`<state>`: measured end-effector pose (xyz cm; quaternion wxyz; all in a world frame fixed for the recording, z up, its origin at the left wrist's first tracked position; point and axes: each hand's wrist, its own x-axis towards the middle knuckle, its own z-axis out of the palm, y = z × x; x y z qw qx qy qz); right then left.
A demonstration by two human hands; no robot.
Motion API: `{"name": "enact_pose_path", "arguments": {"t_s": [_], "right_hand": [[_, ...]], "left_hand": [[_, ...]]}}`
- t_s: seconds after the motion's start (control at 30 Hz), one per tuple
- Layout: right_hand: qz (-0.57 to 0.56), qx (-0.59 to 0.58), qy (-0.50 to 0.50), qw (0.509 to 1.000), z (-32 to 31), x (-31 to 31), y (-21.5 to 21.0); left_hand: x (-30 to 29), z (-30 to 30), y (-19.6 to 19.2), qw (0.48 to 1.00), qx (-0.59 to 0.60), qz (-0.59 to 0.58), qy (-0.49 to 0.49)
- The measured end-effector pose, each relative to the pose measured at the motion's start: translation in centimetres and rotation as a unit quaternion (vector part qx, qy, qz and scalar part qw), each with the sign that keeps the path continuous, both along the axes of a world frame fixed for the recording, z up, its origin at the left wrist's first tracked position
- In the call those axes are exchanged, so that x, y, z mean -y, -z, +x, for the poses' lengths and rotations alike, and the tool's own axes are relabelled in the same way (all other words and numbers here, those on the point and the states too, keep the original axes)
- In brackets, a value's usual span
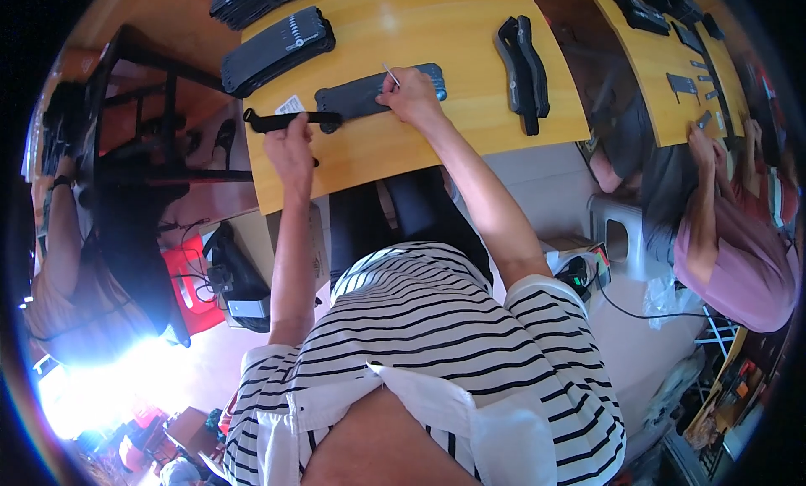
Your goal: Assembling black leather or synthetic straps by inserting small metal components using a pick tool.
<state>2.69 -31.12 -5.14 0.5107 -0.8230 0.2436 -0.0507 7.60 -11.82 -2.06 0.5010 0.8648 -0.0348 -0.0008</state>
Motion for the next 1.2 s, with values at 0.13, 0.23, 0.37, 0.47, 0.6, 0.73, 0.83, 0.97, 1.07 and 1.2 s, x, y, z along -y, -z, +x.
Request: {"name": "enact_pose_path", "arguments": {"t_s": [0.13, 0.23, 0.37, 0.47, 0.6, 0.73, 0.83, 0.97, 1.07, 1.2], "right_hand": [[-0.020, 0.025, 0.011, 0.999, 0.0, -0.3, 0.3], [-0.031, 0.018, 0.015, 0.999, -0.2, -0.4, -0.3], [-0.110, 0.041, 0.006, 0.993, -0.2, -0.5, 0.1], [-0.011, 0.004, 0.009, 1.000, -0.5, -0.4, -0.9], [0.195, 0.065, 0.018, 0.978, -2.4, 0.2, -2.5], [0.295, 0.164, 0.025, 0.941, -7.2, -1.5, -8.9], [0.274, 0.173, -0.004, 0.946, -9.9, -3.1, -12.1], [0.021, 0.230, -0.026, 0.973, -10.9, -3.7, -11.2], [0.002, 0.228, 0.002, 0.974, -11.7, -3.6, -9.8], [0.097, 0.067, 0.019, 0.993, -12.6, -3.0, -10.8]], "left_hand": [[-4.4, 1.7, -1.7, 0.974, 0.033, -0.211, -0.074], [-6.0, 1.7, -5.2, 0.950, 0.101, -0.261, -0.138], [-6.3, 0.6, -8.5, 0.938, 0.212, -0.254, -0.102], [-4.1, -0.9, -8.3, 0.935, 0.317, -0.161, 0.009], [-1.7, -3.8, -6.7, 0.949, 0.273, -0.118, 0.106], [-0.1, -4.8, -6.0, 0.916, 0.345, -0.005, 0.203], [0.7, -4.9, -5.0, 0.885, 0.349, 0.128, 0.281], [1.5, -5.1, -4.2, 0.860, 0.351, 0.159, 0.336], [1.8, -5.3, -3.8, 0.841, 0.364, 0.155, 0.370], [1.4, -5.4, -3.7, 0.839, 0.357, 0.157, 0.380]]}}
